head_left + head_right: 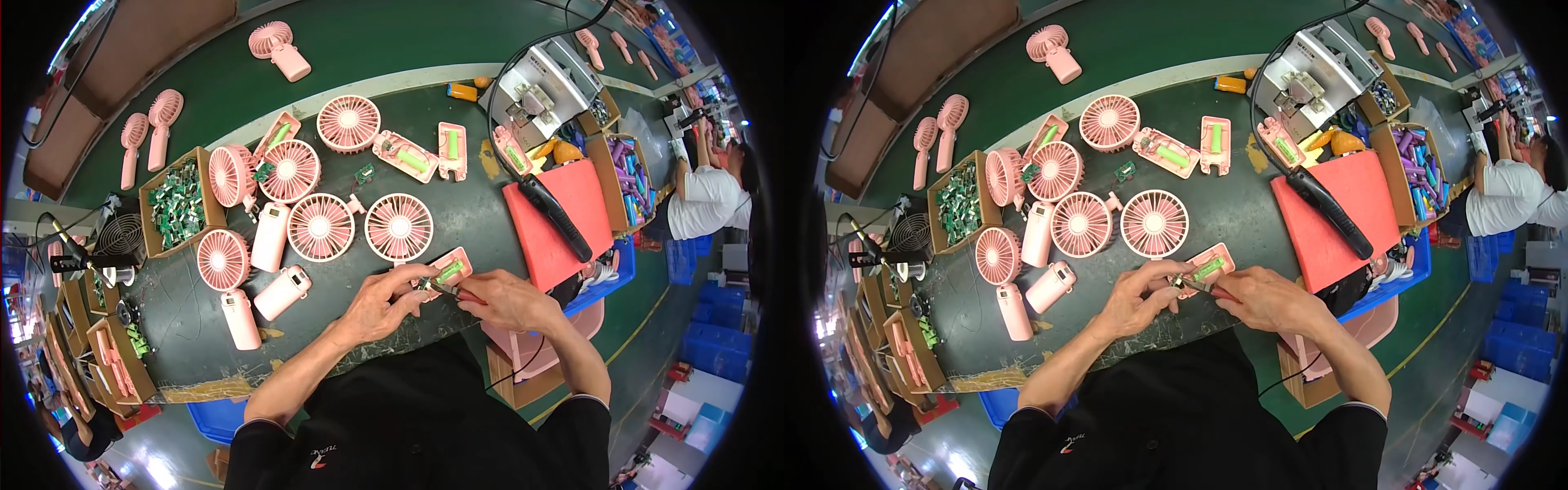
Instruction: The person assembles portable electric fans by cutting wires with pliers, connecting circuit boards to fan heads, placing batteries and circuit boards into handle casings, and snapping the fan housings together by hand.
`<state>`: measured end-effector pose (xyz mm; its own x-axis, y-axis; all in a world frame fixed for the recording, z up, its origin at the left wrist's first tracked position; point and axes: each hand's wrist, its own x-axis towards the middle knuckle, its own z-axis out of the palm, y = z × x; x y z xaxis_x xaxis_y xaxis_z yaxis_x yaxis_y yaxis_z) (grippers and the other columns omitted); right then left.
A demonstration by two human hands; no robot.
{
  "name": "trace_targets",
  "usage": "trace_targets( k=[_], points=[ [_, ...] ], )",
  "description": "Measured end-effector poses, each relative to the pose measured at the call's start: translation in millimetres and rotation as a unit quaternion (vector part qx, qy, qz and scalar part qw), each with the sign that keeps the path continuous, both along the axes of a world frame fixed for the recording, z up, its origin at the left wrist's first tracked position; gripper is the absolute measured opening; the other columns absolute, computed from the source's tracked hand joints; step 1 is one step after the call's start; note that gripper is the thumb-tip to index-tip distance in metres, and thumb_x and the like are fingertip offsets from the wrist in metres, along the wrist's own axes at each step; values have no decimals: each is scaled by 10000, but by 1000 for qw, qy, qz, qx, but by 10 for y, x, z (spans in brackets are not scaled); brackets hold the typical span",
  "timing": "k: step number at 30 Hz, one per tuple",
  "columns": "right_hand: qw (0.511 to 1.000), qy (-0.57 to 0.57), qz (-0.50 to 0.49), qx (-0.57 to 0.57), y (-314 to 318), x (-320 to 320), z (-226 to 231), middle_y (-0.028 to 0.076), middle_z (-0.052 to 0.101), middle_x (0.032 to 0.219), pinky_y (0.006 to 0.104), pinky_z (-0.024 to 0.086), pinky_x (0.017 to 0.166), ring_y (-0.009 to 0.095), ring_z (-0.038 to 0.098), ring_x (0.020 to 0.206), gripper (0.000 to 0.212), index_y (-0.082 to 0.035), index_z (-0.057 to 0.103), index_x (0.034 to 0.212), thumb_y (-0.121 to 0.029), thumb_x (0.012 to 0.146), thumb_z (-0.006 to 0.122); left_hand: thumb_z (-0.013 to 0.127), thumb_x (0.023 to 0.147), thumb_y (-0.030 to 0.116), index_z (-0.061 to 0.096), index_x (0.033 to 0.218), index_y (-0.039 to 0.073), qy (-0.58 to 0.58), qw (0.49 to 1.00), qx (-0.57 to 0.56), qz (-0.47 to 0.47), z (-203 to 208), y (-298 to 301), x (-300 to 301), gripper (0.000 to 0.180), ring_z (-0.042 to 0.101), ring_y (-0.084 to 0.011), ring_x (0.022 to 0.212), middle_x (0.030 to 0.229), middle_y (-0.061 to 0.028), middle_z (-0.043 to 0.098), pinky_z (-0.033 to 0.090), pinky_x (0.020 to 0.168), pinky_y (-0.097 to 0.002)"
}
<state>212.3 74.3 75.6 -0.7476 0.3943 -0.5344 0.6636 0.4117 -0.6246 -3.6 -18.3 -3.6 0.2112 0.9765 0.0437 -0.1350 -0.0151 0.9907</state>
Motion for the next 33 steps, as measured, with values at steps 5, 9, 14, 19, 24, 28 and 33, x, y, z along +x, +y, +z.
trace_targets(
  k=[5, 9, 14, 19, 24, 28, 33],
  points=[
    [1000, 15, -11, 2, -34, 0, -21, 224, 642, 968, 485, 474, 833, 421, 599, 951, 251, 24, 575, 1061, -182, 918, 576, 591, 920, 21, 545, 1240, 28, 11, 1000, 1, -4, -10, -10, -6, 323, 652, -153, 674, 1040, -117, 671, 531, 613, -289],
    [999, 9, -31, -9, -105, -8, -32, 248, 635, 942, 495, 469, 818, 436, 596, 942, 253, 35, 551, 1041, -189, 922, 567, 692, 836, 37, 618, 1141, 29, 198, 955, 180, 127, -20, -2, 93, 314, 681, -207, 717, 1060, -130, 662, 548, 612, -298],
    [996, -7, -78, -49, -166, -61, 87, 274, 626, 918, 511, 457, 792, 461, 587, 930, 261, 45, 517, 1002, -203, 929, 560, 757, 754, 52, 655, 1047, 26, 310, 893, 251, 209, -22, -48, 133, 311, 685, -219, 733, 1035, -108, 656, 544, 570, -295],
    [995, 15, -92, -44, -219, -51, -17, 281, 627, 913, 511, 458, 782, 470, 589, 921, 261, 55, 515, 978, -198, 932, 559, 766, 711, 14, 675, 962, 9, 347, 867, 275, 228, -9, -27, 106, 267, 663, -159, 670, 1017, -99, 670, 506, 557, -255],
    [994, 52, -98, -15, -291, -82, -93, 276, 619, 852, 512, 475, 740, 471, 602, 859, 256, 48, 515, 924, -203, 925, 564, 746, 721, 8, 677, 944, 19, 327, 861, 316, 229, -21, 3, 90, 233, 666, -207, 666, 910, -92, 666, 536, 550, -298],
    [990, 97, -97, -17, -389, 27, -339, 261, 624, 816, 534, 508, 684, 463, 627, 821, 240, 35, 518, 949, -202, 924, 551, 750, 689, 24, 688, 933, 45, 362, 850, 311, 222, -166, -26, 162, 252, 678, -227, 701, 909, -107, 680, 547, 581, -320],
    [977, 168, -108, -69, -431, -84, -310, 270, 592, 824, 506, 449, 714, 464, 602, 839, 222, 44, 417, 1053, -117, 918, 489, 696, 688, -28, 640, 937, 6, 376, 858, 286, 201, -117, -93, 83, 258, 644, -257, 651, 863, -120, 646, 520, 538, -342]
  ],
)
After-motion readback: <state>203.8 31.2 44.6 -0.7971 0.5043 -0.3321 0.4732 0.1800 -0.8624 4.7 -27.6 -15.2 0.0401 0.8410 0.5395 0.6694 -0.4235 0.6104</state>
